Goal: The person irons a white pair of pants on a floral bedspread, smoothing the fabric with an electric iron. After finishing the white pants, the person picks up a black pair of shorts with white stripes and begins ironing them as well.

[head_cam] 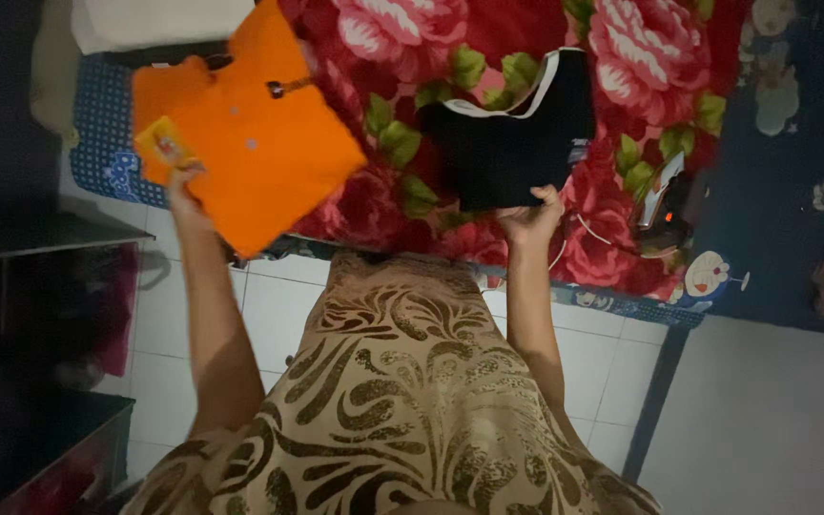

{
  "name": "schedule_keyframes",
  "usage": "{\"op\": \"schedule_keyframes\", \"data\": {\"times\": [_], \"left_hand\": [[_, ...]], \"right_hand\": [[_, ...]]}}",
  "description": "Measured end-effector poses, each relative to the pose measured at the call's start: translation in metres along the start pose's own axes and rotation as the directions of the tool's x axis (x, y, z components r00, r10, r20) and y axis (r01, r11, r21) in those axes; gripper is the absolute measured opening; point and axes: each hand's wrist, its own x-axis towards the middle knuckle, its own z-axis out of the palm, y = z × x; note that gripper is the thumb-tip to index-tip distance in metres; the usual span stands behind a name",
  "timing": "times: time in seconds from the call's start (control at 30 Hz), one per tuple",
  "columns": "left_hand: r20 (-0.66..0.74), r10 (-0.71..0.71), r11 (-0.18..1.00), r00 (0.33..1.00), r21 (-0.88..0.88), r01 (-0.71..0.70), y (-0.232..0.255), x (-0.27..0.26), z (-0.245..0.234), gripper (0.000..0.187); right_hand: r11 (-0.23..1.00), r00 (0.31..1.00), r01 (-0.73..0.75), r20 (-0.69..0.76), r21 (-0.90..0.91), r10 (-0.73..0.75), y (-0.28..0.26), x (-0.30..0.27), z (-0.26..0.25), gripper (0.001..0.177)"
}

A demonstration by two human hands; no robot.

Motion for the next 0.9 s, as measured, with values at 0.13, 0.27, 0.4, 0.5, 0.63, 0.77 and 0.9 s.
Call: {"op": "schedule_keyframes", "data": {"times": [0.13, 0.27, 0.4, 0.5, 0.63, 0.77, 0.9], "left_hand": [[0.006, 0.062, 0.958, 0.998, 0.280, -0.061, 0.045, 0.024, -0.035, 0.047], [-0.280, 0.138, 0.617, 0.950, 0.775, 0.138, 0.052, 0.015, -0.057, 0.054], [-0.035, 0.453, 0.403, 0.891, 0.899, -0.170, 0.018, 0.000, -0.080, 0.057], [-0.014, 0.498, 0.527, 0.867, 0.799, -0.290, 0.022, 0.011, -0.085, 0.057], [-0.143, 0.420, 0.887, 0.896, 0.271, -0.373, 0.064, 0.037, -0.068, 0.057], [-0.054, 0.289, 0.957, 0.956, 0.023, -0.288, 0.063, 0.043, -0.029, 0.068], [0.325, -0.178, 0.980, 0.929, 0.144, 0.137, -0.042, 0.016, 0.059, 0.079]], "right_hand": [[0.999, 0.997, 0.032, -0.073, 0.008, -0.031, 0.006, -0.003, -0.019, 0.065], [0.999, 0.999, -0.016, -0.029, 0.040, 0.017, 0.007, -0.012, -0.035, 0.068], [1.000, 1.000, 0.016, -0.009, -0.027, -0.016, 0.006, -0.017, -0.033, 0.063], [1.000, 1.000, -0.007, 0.020, -0.024, 0.007, 0.006, -0.022, -0.023, 0.059], [0.998, 0.998, -0.055, 0.038, 0.002, 0.055, 0.004, -0.027, 0.008, 0.051], [0.993, 0.984, -0.076, 0.154, -0.086, 0.089, 0.005, -0.026, 0.013, 0.060], [0.989, 0.960, -0.109, 0.249, -0.103, 0.132, 0.020, -0.001, -0.037, 0.050]]}}
